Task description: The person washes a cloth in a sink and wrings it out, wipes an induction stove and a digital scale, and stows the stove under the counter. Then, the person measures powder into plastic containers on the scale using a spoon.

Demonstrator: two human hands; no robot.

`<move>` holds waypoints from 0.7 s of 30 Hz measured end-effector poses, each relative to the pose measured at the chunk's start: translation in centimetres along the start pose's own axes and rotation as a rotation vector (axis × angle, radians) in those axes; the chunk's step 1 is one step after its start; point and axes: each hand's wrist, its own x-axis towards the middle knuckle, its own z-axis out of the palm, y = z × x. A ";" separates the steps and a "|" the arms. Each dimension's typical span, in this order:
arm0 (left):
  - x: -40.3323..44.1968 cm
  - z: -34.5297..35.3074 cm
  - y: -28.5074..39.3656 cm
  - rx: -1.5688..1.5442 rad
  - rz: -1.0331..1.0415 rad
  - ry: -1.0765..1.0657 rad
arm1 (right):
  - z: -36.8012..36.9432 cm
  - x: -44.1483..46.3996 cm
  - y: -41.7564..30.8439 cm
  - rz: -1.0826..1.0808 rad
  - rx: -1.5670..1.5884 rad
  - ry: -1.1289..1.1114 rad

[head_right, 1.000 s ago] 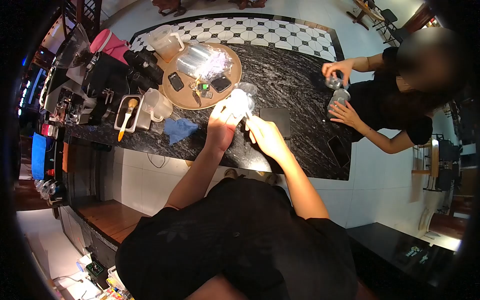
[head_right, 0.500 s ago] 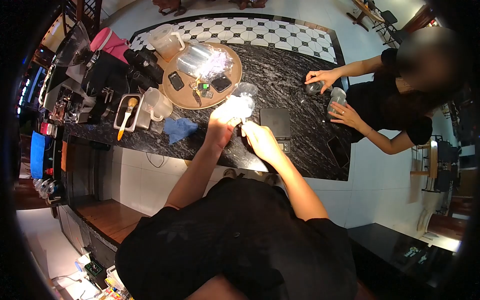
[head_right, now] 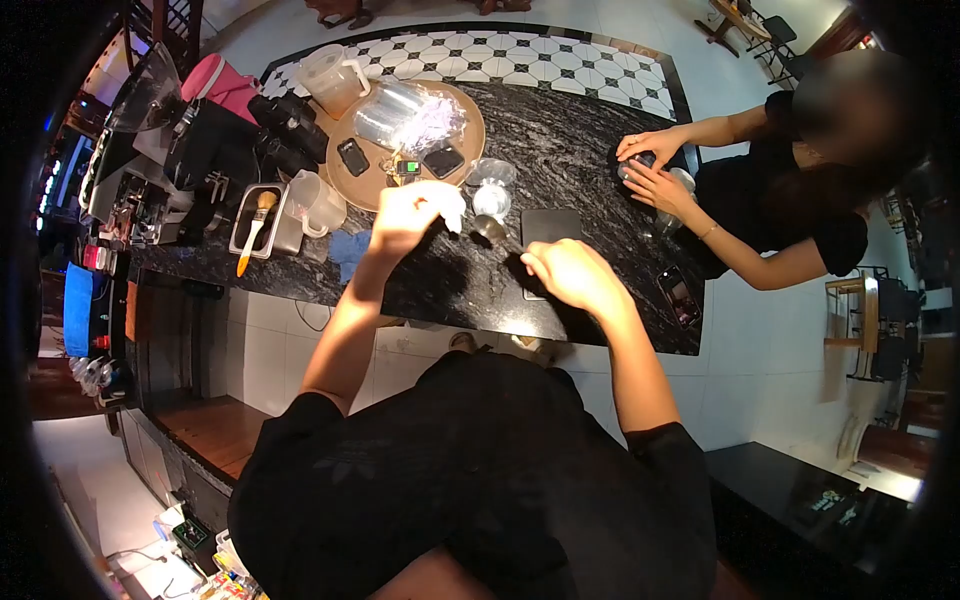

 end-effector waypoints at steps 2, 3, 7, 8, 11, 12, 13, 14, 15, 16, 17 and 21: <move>-0.2 -0.3 -1.8 -0.249 0.033 0.221 | 0.8 -0.2 1.3 0.003 0.164 0.184; -0.4 0.2 -2.7 -0.250 0.033 0.219 | 0.8 -0.2 0.8 0.074 0.286 0.202; -1.1 6.4 -2.0 -1.056 -0.252 0.372 | 4.3 1.6 1.3 -0.033 0.834 0.275; -0.9 7.6 -2.1 -1.124 -0.253 0.317 | 5.7 2.0 1.6 -0.024 0.906 0.299; -0.9 9.3 -2.0 -1.189 -0.142 0.137 | 7.7 2.2 0.8 0.041 1.063 0.329; -1.2 9.7 -2.8 -1.202 -0.166 0.201 | 8.0 2.0 0.3 0.008 1.056 0.342; -1.6 10.1 -2.9 -1.214 -0.191 0.267 | 7.9 1.8 -0.5 -0.025 1.049 0.355; -2.0 10.4 -2.6 -1.145 -0.188 0.219 | 8.4 2.1 -0.1 -0.021 1.100 0.337; -2.3 10.8 -2.8 -1.144 -0.189 0.220 | 8.2 2.1 0.0 -0.021 1.101 0.336; -2.5 11.4 -3.4 -1.052 -0.210 0.252 | 7.8 2.1 0.0 -0.025 1.009 0.333; -2.8 11.7 -4.1 -0.960 -0.230 0.280 | 7.5 2.1 0.0 -0.029 0.917 0.333; -3.7 11.5 -2.3 -0.589 -0.218 0.314 | 7.7 2.0 0.0 -0.047 0.683 0.399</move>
